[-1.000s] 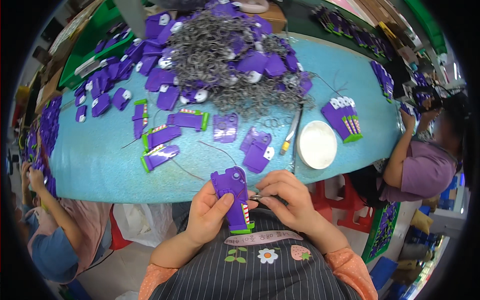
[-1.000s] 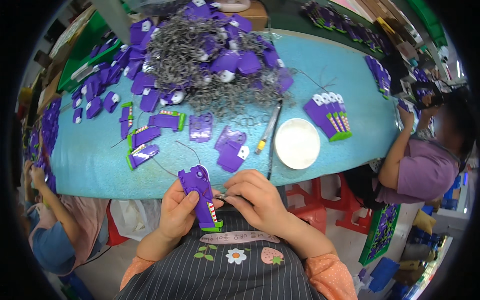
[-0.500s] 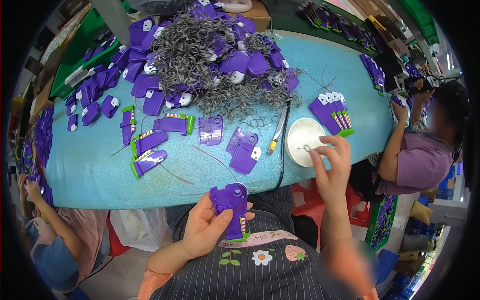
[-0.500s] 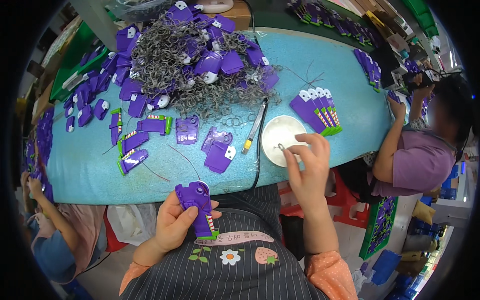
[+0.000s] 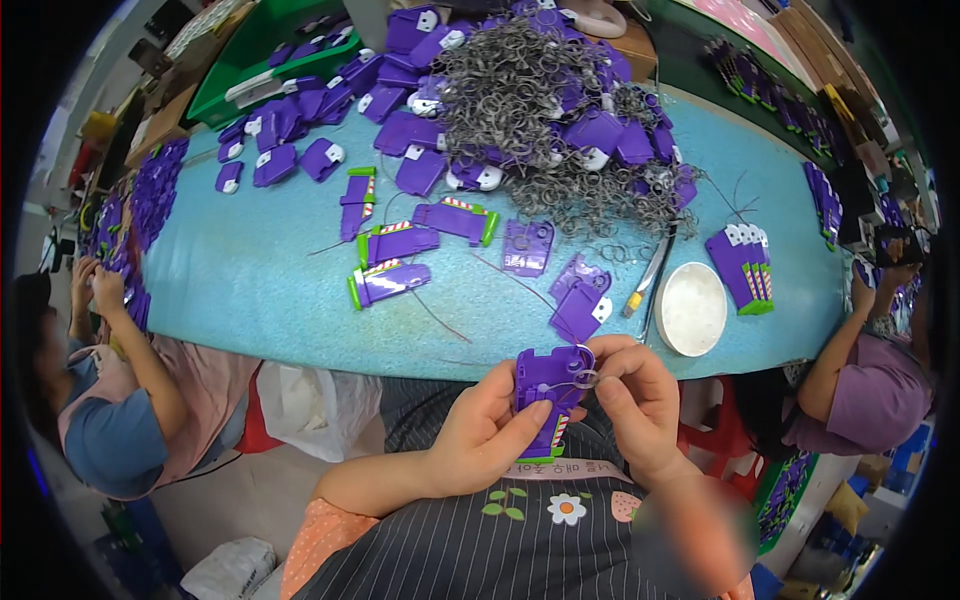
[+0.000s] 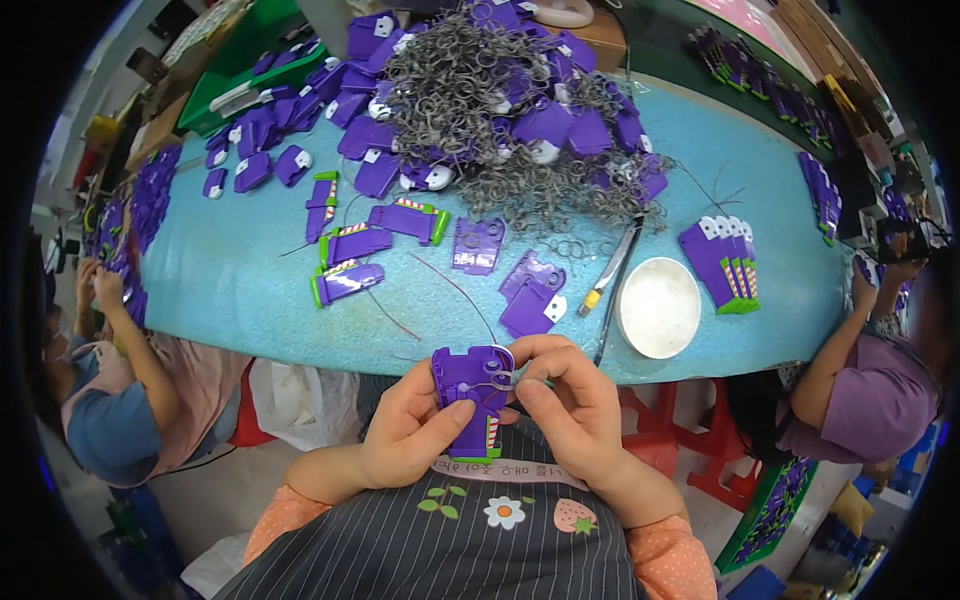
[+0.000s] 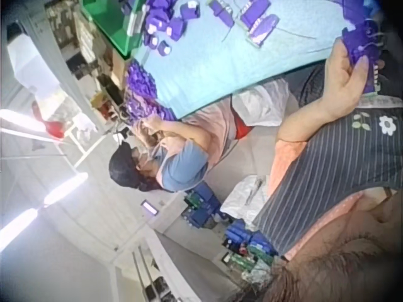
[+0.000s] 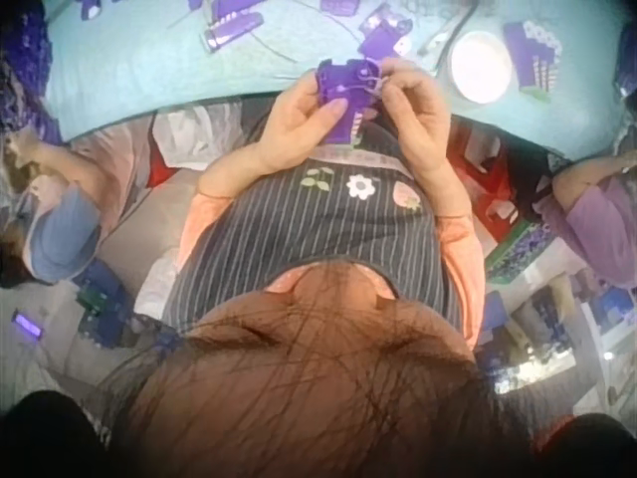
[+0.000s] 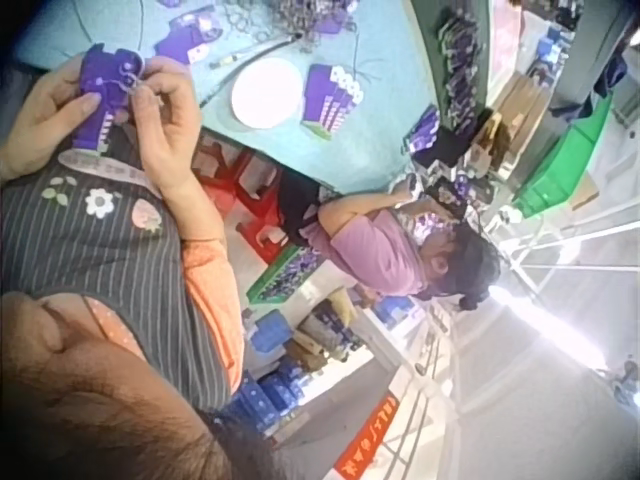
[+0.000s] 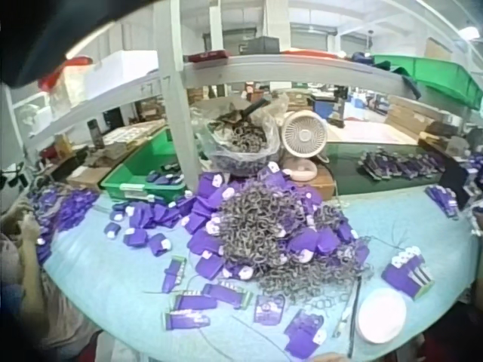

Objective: The person assembles small purple plastic components by inserting a white piece and a grey wire into each unit. They handle the parts one at a time, placing the finished assemblies into a pile on the table. The task is performed continuously at a workbench alongside other workers.

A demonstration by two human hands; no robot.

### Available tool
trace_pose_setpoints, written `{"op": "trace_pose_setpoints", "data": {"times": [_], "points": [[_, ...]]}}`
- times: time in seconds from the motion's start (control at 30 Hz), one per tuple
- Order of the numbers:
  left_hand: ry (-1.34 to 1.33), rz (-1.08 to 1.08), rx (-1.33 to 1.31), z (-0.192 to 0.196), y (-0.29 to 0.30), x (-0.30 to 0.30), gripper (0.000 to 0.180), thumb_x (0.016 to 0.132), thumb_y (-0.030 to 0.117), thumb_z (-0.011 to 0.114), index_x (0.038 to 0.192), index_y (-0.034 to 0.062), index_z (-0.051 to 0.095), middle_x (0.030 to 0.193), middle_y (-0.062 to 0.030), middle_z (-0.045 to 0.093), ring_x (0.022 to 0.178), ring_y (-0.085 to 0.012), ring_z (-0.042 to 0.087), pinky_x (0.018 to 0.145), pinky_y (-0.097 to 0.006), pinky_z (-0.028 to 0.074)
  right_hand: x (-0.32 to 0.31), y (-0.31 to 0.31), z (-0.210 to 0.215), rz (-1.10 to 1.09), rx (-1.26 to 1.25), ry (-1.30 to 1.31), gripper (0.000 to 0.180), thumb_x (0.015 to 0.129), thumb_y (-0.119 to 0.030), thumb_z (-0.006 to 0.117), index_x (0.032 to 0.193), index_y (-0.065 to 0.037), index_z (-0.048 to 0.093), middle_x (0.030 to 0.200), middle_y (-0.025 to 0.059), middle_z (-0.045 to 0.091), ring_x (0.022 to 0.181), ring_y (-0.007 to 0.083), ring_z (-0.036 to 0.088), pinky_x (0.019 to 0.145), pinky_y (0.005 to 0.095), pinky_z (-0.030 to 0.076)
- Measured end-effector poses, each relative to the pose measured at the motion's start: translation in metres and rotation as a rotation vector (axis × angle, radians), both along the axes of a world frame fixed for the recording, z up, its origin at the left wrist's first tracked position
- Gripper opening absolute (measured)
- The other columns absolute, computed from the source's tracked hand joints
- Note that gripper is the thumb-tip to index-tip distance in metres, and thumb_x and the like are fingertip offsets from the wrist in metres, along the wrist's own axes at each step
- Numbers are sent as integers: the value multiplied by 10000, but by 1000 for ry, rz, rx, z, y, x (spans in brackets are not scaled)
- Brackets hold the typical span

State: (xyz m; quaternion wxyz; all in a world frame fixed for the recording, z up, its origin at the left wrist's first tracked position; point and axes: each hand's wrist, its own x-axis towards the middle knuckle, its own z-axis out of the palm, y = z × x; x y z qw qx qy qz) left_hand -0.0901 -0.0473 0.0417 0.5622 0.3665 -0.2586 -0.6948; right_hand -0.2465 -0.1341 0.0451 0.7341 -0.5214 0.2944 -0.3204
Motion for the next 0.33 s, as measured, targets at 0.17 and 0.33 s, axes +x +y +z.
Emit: {"op": "trace_pose_setpoints", "data": {"times": [0.17, 0.33], "points": [[-113, -17, -30, -8, 8, -2, 350, 931, 34, 402, 1269, -30, 341, 1171, -130, 531, 1031, -161, 562, 845, -269, 456, -10, 0, -13, 118, 85, -43, 50, 894, -30, 517, 923, -5, 485, 1011, 103, 531, 854, 108, 530, 776, 250, 449], [-309, -289, 31, -9, 6, 3, 378, 932, 45, 409, 1295, -23, 334, 1225, -150, 499, 1100, -201, 535, 904, -300, 451, -25, -8, -16, 156, 124, 33, 127, 881, -47, 552, 966, -15, 463, 945, 72, 547, 852, 94, 527, 765, 240, 446]]}}
